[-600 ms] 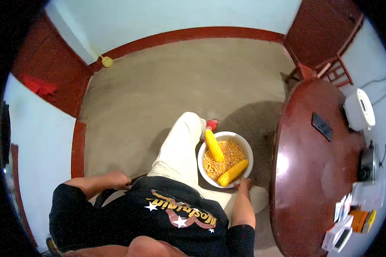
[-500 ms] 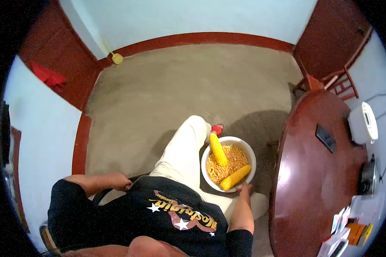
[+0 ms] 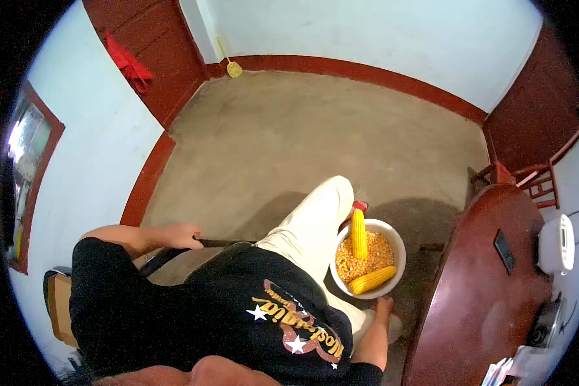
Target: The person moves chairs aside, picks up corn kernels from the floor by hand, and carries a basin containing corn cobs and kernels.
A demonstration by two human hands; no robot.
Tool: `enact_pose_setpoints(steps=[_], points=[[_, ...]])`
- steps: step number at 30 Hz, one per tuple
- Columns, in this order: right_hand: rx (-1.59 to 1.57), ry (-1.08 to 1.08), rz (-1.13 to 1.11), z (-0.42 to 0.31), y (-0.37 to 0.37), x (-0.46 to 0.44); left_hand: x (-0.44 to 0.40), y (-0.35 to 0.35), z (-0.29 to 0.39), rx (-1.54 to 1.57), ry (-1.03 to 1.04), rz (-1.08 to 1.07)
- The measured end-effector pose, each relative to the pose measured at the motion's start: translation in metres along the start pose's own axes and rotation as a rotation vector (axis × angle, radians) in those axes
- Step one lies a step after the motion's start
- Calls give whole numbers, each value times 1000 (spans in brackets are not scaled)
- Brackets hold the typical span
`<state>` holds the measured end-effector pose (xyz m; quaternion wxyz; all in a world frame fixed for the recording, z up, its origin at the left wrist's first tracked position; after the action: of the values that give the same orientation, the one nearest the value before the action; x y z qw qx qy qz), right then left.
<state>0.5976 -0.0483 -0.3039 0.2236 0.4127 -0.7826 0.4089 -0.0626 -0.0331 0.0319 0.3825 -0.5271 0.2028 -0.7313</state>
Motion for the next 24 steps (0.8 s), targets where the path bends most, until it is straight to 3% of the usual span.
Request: enact_pose_setpoints(steps=[4,7,10,15,17,19,21,22,23,24], points=[[-38,-159,-188,-35,4,60,-5,2,-3,-132,-59,161],[-32,-105,-110,-54,-8,101,-10,5,-5,-113,-72,88],[-271,-62,-373,-88,0,174,-7,0,7,-49,-186,-26],[-157,159,-877,-87,25,218,-14,-6,10,-36,-318,-132],[140,-7,-937,-153,29,264,-17,-1,3,22,-318,-127],[227,67,-1011,-164,29,269,-16,13,-9,142,-427,-193],[514,-386,-1171,-182,29,275,-22,4,3,30,-302,-235],[522,-289,-1184,-156,27,259,-22,4,3,23,-274,-188],[407,4,-1196,-169,33,270,-27,0,2,-59,-265,-235],[428,-14,-1199,-187,33,280,-28,-9,10,-25,-229,-222]])
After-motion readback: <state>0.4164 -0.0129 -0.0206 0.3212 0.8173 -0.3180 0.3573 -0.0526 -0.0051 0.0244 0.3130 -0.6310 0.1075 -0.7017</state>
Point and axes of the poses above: each hand's wrist, its own x-axis away from the middle knuckle, its own y-axis out of the palm, z = x × y, the point moved 5 cm from there along -x, towards the middle knuckle, and after that the axes turned 4 degrees about y, right-handed, at the moved point
